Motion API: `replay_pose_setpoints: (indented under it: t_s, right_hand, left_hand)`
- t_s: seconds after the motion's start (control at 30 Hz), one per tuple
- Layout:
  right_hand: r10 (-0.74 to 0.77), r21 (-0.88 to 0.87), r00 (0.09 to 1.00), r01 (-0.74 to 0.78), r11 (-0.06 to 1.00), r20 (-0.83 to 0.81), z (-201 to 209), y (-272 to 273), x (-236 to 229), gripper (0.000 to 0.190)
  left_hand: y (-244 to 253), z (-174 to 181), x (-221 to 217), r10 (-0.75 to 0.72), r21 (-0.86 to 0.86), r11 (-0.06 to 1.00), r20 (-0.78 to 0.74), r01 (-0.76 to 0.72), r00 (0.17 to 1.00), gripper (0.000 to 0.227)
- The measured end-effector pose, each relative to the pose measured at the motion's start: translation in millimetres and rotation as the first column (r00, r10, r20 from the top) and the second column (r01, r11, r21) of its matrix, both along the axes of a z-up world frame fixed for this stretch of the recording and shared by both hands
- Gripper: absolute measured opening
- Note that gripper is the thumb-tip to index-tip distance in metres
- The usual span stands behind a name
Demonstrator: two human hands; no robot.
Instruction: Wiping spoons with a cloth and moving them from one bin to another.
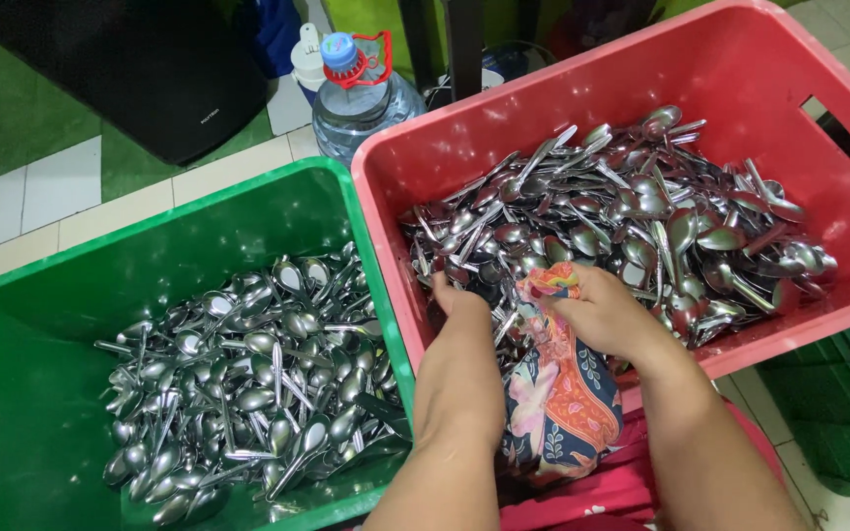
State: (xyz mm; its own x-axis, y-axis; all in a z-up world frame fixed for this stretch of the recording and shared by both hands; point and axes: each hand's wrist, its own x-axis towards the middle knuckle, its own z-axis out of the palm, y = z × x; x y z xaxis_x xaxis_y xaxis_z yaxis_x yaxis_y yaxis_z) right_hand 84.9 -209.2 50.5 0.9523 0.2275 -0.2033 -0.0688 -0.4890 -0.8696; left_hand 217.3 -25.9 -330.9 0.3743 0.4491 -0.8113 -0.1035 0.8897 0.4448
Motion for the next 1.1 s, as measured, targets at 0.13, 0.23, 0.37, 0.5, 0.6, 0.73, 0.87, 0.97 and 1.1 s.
replay_pose_setpoints:
  t_s: [0.13,0.23,0.37,0.5,0.6,0.73,0.87,0.97,1.1]
  right_hand:
    - [0.016,0.013,1.000,-0.016,1.000,-0.001,-4,0,0,0.014]
    - [0.017,0.026,1.000,-0.017,1.000,0.000,-3,-1,0,0.012]
    - [0.025,0.037,1.000,-0.024,0.999,-0.010,0,-1,-1,0.013]
    - [0.028,0.050,1.000,-0.027,0.998,-0.012,3,-1,0,0.014]
    - [0.046,0.043,0.999,-0.046,0.998,-0.017,4,1,2,0.015]
    - [0.055,0.043,0.998,-0.055,0.998,-0.014,3,3,4,0.017]
    - [0.047,-0.010,0.999,-0.047,0.999,-0.027,16,7,0,0.022]
    - [0.026,-0.020,1.000,-0.026,0.999,-0.001,6,-1,2,0.022]
    - [0.011,-0.034,1.000,-0.010,0.999,0.021,-2,-6,0,0.024]
  left_hand:
    - [-28,-30,-7,0.257,-0.306,0.921,0.015,-0.240,0.966,0.082]
    - [-29,242,-49,0.028,-0.186,0.980,-0.223,-0.071,0.975,0.069]
    - [-22,222,-136,-0.471,-0.230,0.708,-0.859,0.668,0.203,0.048]
    - [-24,70,-70,-0.147,-0.612,0.244,-0.790,0.753,-0.595,0.044]
    - [-26,-6,-12,0.001,-0.832,0.282,-0.497,0.477,-0.868,0.029]
    - [-10,31,15,0.561,-0.792,-0.609,-0.475,0.050,-0.678,0.029]
    - [-31,356,-52,0.324,-0.554,-0.717,-0.803,0.424,-0.501,0.034]
    - [-10,262,-21,0.149,-0.380,-0.742,-0.897,0.552,-0.417,0.041]
    - [9,207,-44,-0.150,0.027,-0.788,-0.978,0.615,-0.148,0.032]
